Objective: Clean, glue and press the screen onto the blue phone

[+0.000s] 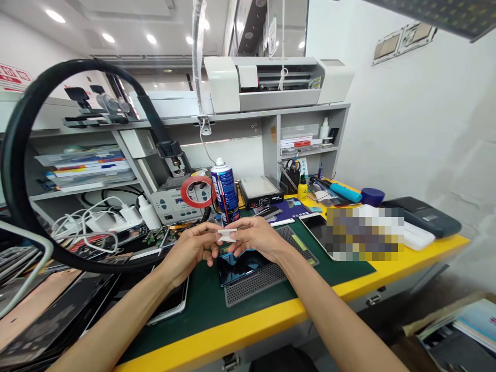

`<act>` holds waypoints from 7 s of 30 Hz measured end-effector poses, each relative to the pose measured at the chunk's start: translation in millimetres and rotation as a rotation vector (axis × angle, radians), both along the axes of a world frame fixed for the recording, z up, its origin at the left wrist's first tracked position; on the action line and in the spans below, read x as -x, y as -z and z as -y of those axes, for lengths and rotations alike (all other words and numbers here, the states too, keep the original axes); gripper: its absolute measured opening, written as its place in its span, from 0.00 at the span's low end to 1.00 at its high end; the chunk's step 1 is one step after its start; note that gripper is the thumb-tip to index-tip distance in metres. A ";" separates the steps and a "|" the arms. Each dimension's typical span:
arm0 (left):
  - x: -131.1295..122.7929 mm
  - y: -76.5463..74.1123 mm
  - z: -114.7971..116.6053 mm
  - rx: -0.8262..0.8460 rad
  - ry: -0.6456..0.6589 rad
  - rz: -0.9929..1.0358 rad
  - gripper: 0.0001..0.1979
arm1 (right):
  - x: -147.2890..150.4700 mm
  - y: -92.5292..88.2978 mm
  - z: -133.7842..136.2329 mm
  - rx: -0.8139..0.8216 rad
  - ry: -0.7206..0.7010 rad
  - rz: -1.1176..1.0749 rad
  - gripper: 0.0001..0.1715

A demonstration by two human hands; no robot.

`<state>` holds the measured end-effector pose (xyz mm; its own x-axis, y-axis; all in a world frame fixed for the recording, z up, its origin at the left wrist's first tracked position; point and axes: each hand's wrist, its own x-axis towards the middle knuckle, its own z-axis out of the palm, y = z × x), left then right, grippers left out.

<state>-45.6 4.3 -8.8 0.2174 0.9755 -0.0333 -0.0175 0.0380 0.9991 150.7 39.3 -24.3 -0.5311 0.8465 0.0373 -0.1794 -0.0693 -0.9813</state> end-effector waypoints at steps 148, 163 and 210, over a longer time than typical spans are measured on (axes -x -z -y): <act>10.9 4.0 6.1 -0.776 0.216 -1.046 0.14 | -48.4 46.1 38.5 -1.290 0.890 1.226 0.19; 10.2 9.2 0.8 -0.785 0.209 -1.030 0.11 | 46.9 38.5 73.3 -1.318 0.612 1.054 0.26; 13.7 12.4 -2.0 -0.756 0.203 -1.009 0.12 | 46.8 37.2 77.2 -1.548 0.554 1.143 0.27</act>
<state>-59.3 6.3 -21.2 0.5668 0.7761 0.2765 0.6978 -0.6306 0.3397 104.0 -37.9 -61.6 -0.5755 0.4854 0.6582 0.7556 0.6235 0.2008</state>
